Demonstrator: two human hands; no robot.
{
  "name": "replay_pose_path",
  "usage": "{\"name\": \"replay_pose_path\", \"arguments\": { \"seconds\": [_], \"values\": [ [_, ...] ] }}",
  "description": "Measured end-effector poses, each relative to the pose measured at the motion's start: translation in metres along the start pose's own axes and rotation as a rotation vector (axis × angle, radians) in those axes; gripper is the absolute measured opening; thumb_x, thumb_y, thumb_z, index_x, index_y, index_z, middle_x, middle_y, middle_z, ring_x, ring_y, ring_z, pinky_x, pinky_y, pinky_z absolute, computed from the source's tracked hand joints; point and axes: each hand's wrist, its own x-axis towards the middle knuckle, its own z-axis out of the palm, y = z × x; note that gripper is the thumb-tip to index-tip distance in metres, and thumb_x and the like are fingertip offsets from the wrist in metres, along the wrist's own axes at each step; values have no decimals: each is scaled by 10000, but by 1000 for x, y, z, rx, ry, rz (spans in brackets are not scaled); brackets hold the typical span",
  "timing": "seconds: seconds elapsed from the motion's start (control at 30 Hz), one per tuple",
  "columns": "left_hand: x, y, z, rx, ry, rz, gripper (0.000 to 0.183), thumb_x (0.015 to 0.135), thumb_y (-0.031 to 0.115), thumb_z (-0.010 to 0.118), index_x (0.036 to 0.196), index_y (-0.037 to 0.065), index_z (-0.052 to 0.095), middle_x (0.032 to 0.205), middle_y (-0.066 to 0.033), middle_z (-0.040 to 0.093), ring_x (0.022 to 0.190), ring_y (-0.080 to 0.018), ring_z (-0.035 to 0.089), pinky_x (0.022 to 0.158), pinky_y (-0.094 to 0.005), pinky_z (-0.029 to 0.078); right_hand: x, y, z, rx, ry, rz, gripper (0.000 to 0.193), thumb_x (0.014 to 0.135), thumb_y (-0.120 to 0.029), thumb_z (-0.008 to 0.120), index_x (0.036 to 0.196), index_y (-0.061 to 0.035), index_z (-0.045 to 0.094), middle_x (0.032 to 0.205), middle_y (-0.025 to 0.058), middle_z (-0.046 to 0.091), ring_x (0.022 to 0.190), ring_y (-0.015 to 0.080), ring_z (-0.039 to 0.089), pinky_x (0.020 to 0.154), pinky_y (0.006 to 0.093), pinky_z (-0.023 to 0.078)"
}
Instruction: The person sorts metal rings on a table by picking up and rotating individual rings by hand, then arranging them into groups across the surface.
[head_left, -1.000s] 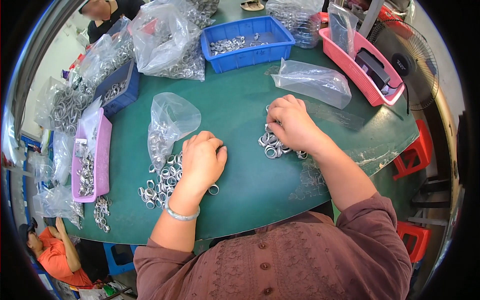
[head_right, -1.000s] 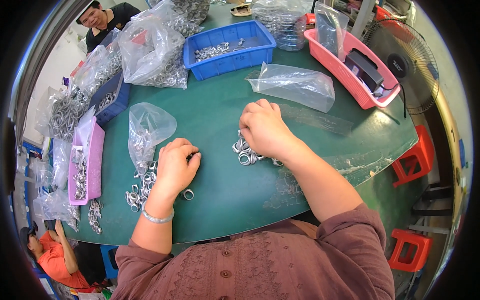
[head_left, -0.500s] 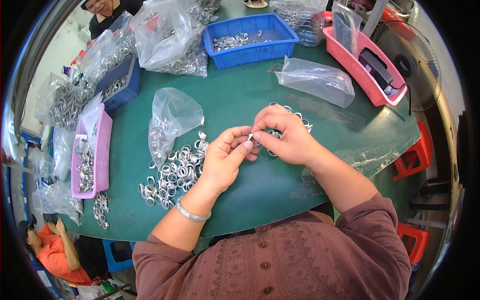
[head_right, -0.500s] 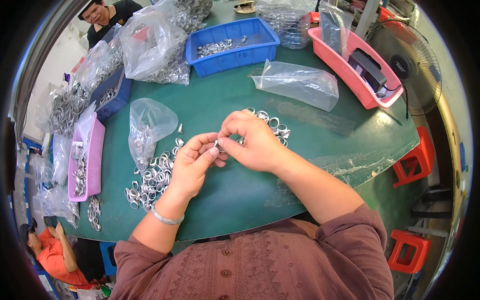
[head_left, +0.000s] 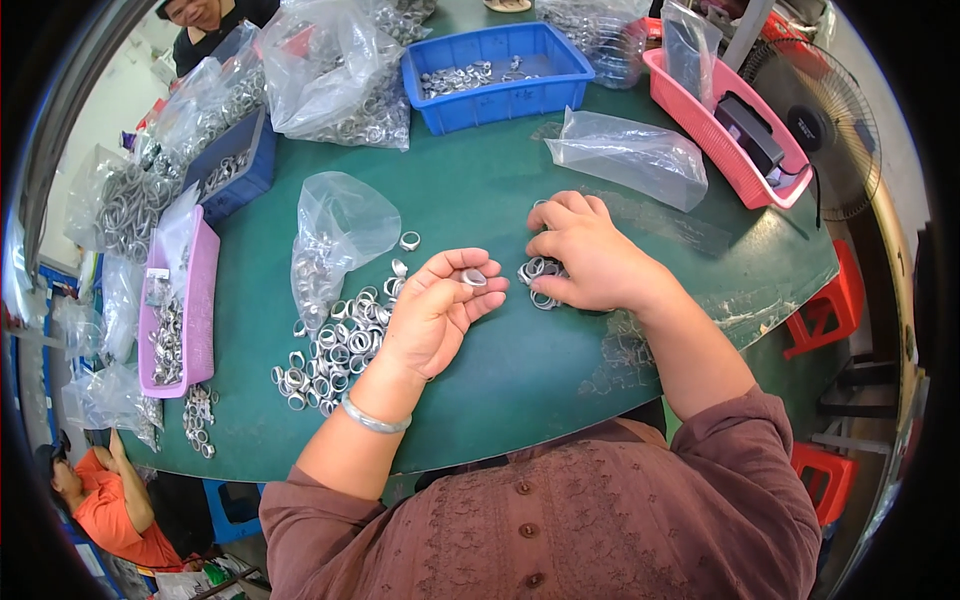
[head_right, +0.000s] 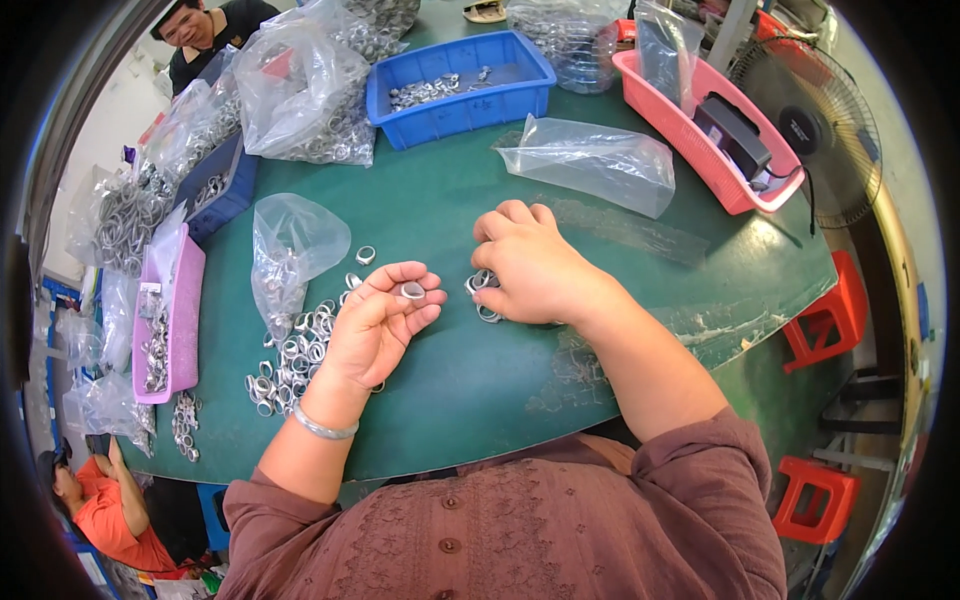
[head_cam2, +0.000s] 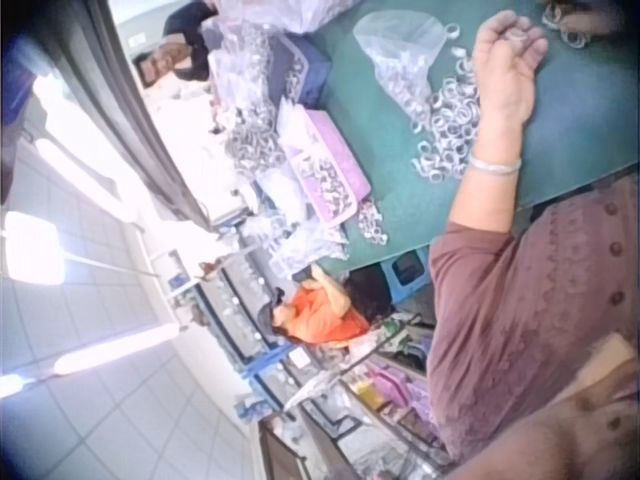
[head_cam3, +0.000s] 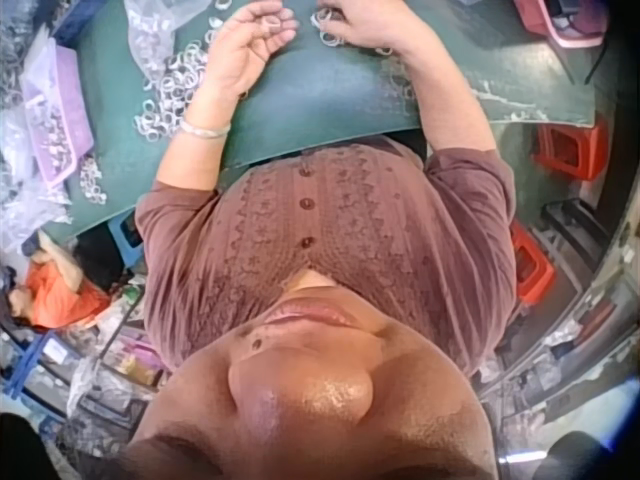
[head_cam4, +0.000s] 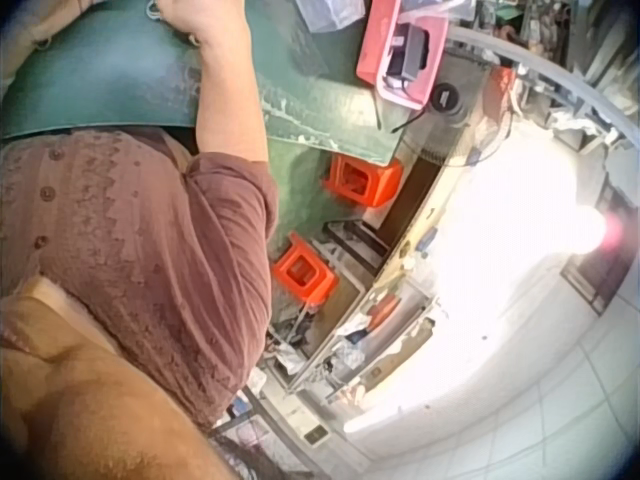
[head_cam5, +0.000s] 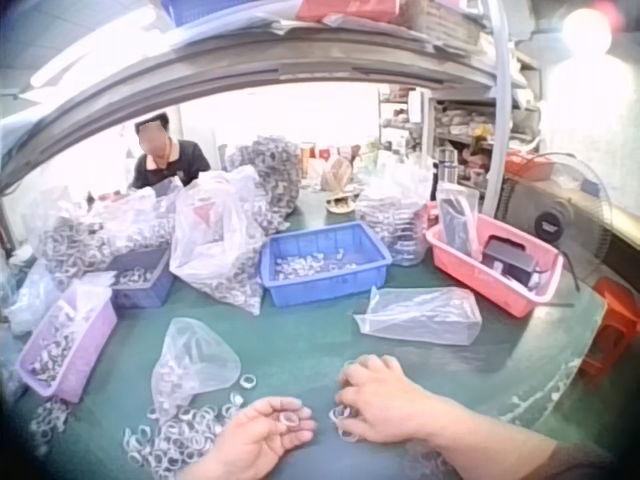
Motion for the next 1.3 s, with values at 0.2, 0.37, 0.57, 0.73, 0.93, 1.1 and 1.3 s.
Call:
{"name": "replay_pose_path", "arguments": {
  "seconds": [0.2,0.37,0.57,0.73,0.93,1.1,1.3],
  "values": [
    [0,1,-1,24,32,-56,273,857,-19,490,1124,-13,549,1000,-102,608,879,-195,612,780,-298,513,2,-2,0,-33,-125,45,181,725,-179,692,845,-45,683,1049,84,579,1099,271,451,944,406,331],
    [-2,-2,9,189,94,-100,211,918,83,531,1112,10,569,948,-68,615,802,-143,593,727,-272,499,5,-3,3,145,96,-101,219,696,-99,701,900,-64,628,972,64,599,1020,262,495,914,408,350],
    [-2,-10,1,147,-2,-61,208,952,142,534,1103,7,582,924,-51,616,751,-117,568,664,-246,474,10,-19,9,204,202,-217,271,693,-115,722,942,-97,616,882,20,608,910,238,536,855,395,368],
    [0,-6,1,10,-68,-56,224,954,129,527,1125,-3,583,905,-59,622,735,-123,555,628,-241,453,11,-15,0,305,157,-149,300,699,-110,724,977,-87,612,862,26,592,889,246,528,835,387,371],
    [0,-4,-3,-64,-96,-75,255,951,132,533,1152,-18,575,924,-78,632,735,-128,555,627,-243,453,7,-2,7,125,134,-82,285,725,-112,707,997,-68,633,919,51,581,950,257,512,853,389,370],
    [1,1,-4,-43,-60,-73,284,915,64,506,1178,-31,555,961,-106,633,800,-166,595,668,-279,489,2,-3,11,-12,21,-2,212,730,-191,707,889,-55,675,988,84,571,1035,275,476,919,423,343],
    [1,4,-5,-116,-18,-53,314,887,124,521,1162,-25,544,1002,-107,620,861,-191,600,726,-334,500,3,-11,14,-125,-67,17,236,686,-215,722,837,-42,667,998,99,570,1051,283,470,939,447,332]
  ]
}}
